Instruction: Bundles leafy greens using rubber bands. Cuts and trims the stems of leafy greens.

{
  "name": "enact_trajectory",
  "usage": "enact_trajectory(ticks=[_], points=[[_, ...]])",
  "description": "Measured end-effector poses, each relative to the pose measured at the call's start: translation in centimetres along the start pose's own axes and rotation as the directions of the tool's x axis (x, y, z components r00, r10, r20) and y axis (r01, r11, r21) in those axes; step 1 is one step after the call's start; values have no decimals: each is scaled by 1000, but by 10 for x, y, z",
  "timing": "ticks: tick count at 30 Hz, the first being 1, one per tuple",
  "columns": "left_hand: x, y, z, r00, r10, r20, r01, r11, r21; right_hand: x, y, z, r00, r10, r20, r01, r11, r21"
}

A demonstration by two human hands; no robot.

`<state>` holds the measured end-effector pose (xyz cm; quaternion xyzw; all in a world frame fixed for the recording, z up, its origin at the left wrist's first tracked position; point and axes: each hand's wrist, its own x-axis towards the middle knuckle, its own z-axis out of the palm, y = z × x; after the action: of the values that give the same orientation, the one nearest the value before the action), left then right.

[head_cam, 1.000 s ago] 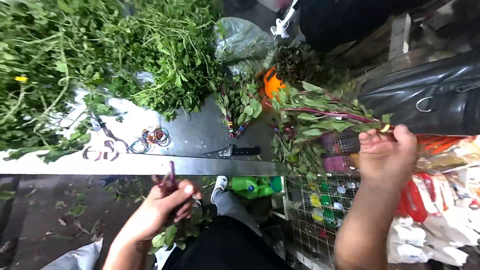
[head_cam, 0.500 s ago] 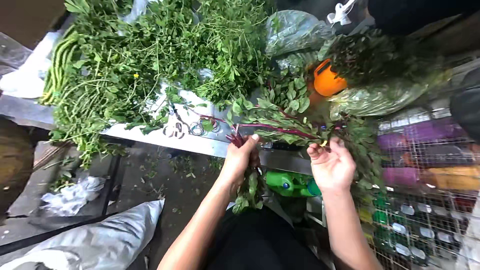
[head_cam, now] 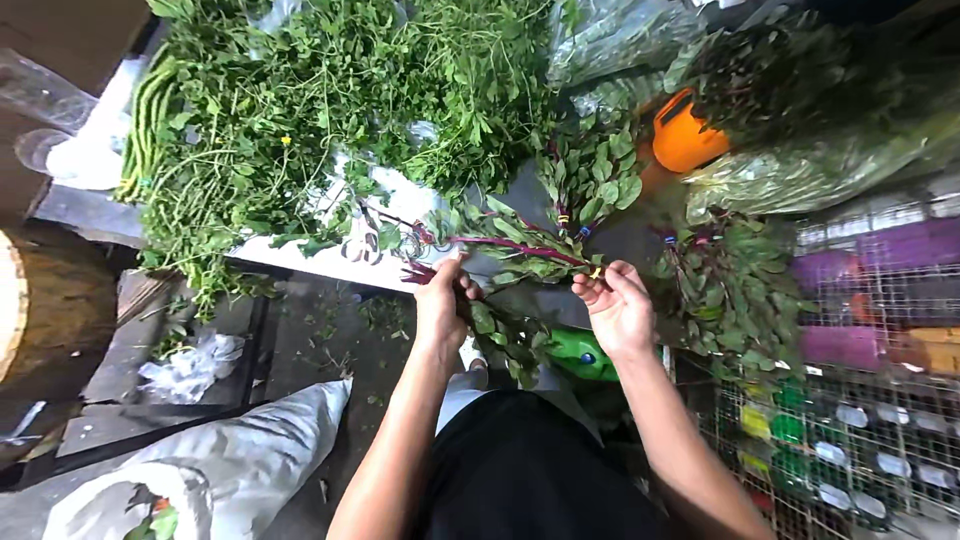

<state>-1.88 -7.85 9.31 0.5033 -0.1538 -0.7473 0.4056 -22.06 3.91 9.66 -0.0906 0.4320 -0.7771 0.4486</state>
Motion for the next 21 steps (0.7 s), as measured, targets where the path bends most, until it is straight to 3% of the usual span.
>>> enact_trajectory(ticks=[3, 10, 14, 17, 19, 21], points=[[5, -4, 3, 998, -56, 28, 55, 998, 27, 5, 5, -2, 1000, 11, 8, -11, 1000, -16], [13, -2, 4, 999, -19, 47, 23, 997, -77, 7, 16, -9, 1000, 27, 17, -26, 999, -47], [1, 2, 9, 982, 107, 158, -96, 993, -75, 12, 23, -8, 995, 12, -96, -10, 1000, 22], [-7, 3, 14, 925, 234, 298, -235, 972, -32, 19, 30, -6, 989, 26, -149, -11, 995, 100], [-5, 3, 17, 908, 260, 329, -281, 959, 19, 24, 35, -9, 983, 46, -180, -46, 999, 3], [1, 0, 17, 933, 234, 273, -261, 963, 68, 30, 39, -25, 983, -4, -184, -57, 943, -327]])
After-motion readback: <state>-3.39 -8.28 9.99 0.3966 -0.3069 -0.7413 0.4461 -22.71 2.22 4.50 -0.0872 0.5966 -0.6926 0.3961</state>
